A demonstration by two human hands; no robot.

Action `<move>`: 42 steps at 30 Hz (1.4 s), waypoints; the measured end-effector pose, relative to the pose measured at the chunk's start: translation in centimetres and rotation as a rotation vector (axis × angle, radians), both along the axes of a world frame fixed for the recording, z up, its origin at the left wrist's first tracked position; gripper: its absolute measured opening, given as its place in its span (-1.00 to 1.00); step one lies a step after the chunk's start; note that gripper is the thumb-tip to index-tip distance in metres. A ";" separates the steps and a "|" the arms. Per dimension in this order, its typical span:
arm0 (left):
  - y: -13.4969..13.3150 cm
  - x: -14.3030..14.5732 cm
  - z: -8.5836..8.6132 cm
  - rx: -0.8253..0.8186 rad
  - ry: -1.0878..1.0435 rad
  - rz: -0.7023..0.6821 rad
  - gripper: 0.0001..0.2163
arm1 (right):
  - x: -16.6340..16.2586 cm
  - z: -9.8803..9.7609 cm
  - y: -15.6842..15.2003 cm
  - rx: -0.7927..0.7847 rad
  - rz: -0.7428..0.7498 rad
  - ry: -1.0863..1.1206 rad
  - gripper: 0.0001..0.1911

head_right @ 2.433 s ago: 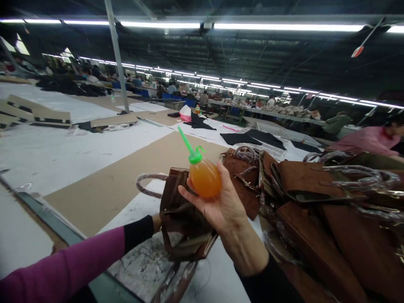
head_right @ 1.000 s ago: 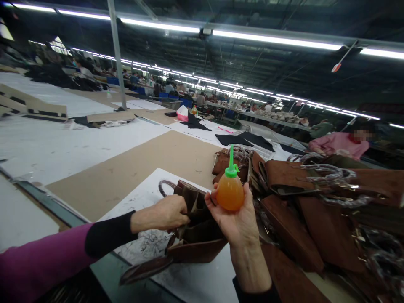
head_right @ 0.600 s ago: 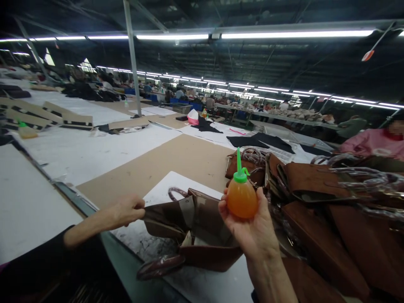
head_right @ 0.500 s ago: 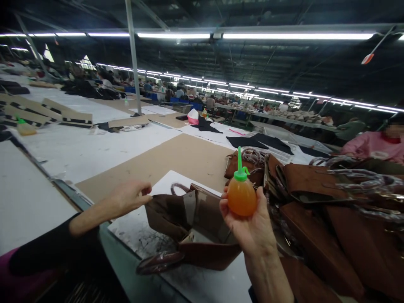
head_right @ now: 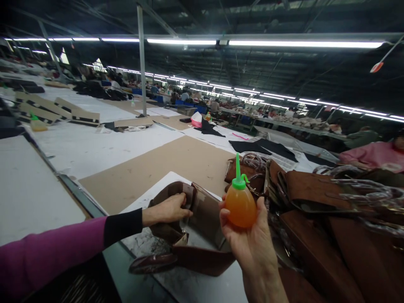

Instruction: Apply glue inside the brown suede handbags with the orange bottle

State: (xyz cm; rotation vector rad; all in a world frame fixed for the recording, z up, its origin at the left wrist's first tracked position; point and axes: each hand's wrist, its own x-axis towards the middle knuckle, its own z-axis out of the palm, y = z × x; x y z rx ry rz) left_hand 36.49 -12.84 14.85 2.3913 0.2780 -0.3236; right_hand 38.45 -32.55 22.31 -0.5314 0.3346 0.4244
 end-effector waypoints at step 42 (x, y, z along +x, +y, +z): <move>9.7 2.3 11.8 0.063 -0.236 -0.494 -0.86 | -0.9 0.7 -6.3 -0.499 -0.159 -0.261 -0.29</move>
